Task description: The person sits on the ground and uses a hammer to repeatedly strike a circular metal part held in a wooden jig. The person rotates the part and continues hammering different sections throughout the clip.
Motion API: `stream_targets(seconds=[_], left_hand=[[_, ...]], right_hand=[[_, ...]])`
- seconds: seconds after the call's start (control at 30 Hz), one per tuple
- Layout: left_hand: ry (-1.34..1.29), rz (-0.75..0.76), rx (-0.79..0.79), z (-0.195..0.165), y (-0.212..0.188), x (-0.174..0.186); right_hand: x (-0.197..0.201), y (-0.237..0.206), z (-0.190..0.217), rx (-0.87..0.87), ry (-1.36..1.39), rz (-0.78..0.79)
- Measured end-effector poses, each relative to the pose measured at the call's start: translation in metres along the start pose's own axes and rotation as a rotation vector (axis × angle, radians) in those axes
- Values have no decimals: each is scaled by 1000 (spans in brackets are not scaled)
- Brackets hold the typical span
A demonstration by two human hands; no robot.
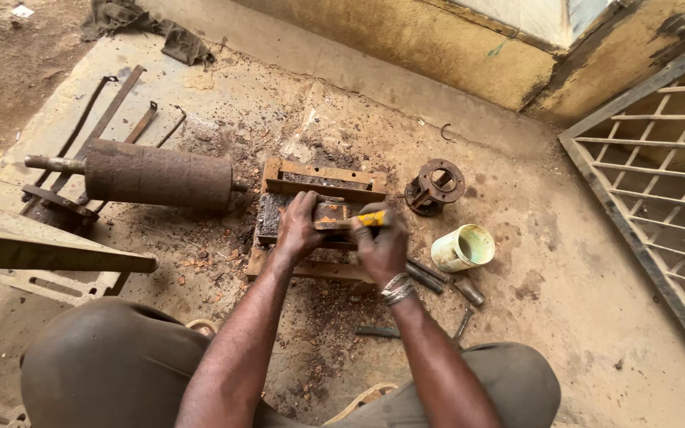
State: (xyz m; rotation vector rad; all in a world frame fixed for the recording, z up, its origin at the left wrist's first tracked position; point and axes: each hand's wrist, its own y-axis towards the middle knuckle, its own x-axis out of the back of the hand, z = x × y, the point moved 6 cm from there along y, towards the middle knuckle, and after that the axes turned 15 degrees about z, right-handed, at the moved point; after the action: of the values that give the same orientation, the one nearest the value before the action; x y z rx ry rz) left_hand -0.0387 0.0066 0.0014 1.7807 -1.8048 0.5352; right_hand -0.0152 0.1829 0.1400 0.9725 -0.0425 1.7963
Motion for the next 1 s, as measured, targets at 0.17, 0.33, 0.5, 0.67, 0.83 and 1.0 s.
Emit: stream_targets(seconds=[0.17,0.33,0.5,0.67,0.83,1.0], left_hand=[[1,-4,-13,-3,0,3],[-11,3,17,-5,-3,4],[-35,64,83,0,1,0],[-55,32,82,5,6,-4],[-38,5,16,4,6,-8],[9,60,25,11,8,-15]], right_hand=[[-5,-3,-8,17,-18,-42],[-3,-7,-16,64,-122,-158],[-21,-10,-34,-206,-112,64],[-20,-19,-7,154,-182,-41],[-2,-16,-21,-28,-47,-135],[9,-5,-25,-115,60,-63]])
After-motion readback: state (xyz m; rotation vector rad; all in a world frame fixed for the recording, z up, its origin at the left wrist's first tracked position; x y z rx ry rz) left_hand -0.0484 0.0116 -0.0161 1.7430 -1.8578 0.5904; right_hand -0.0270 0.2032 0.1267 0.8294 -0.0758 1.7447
